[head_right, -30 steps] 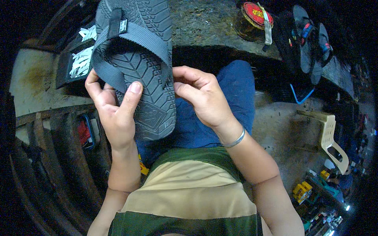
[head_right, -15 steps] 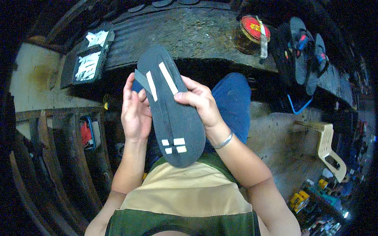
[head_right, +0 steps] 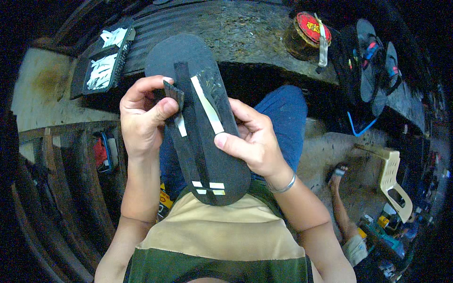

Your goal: The person assembles flip-flops by attaching straps to black rubber soles. They repeatedly pick up soles and straps, align the straps over adhesive patches, press them into place, and inspect the fit. The person handles multiple soles and different colored straps, placing finished pairs on a nearby shelf.

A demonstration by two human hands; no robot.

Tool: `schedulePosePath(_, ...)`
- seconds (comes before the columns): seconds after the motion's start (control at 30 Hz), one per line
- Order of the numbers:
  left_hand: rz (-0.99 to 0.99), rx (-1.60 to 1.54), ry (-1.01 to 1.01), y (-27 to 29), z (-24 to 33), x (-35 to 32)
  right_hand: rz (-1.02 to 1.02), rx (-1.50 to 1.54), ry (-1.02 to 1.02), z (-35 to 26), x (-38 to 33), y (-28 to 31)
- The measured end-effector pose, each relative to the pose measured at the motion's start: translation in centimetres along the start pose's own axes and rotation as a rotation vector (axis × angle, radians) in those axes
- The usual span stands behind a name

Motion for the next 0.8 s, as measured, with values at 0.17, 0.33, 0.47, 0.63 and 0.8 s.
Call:
schedulePosePath(0.17,0.035,0.068,-0.024,-2.3,1.5,0.4,-0.051,0.062,0.003,-1.9,0.3,-0.3)
schedulePosePath(0.33,-0.148,0.261,0.008,-2.5,1.4,0.4,-0.104,0.015,0.022,-3.7,2.1,-0.8)
schedulePosePath(0.47,-0.137,0.276,-0.008,-2.0,2.4,0.2,-0.069,0.009,-0.059,-3.5,2.4,-2.0)
schedulePosePath(0.63,-0.123,0.308,-0.036,-2.8,4.8,0.3,0.090,-0.112,-0.051,-4.7,2.1,-3.7)
schedulePosePath(0.8,-0.091,0.207,0.056,-2.4,3.7,-0.2,0.132,-0.230,-0.061,-5.2,1.6,-4.1)
Point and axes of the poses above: each hand's wrist, its own x-axis towards the middle knuckle, its own y-axis out of the back of the hand, z = x × y, the point moved 10 cm from there along x, towards the middle knuckle, and after that the axes turned 1 degree about z, right-handed, at the moved point
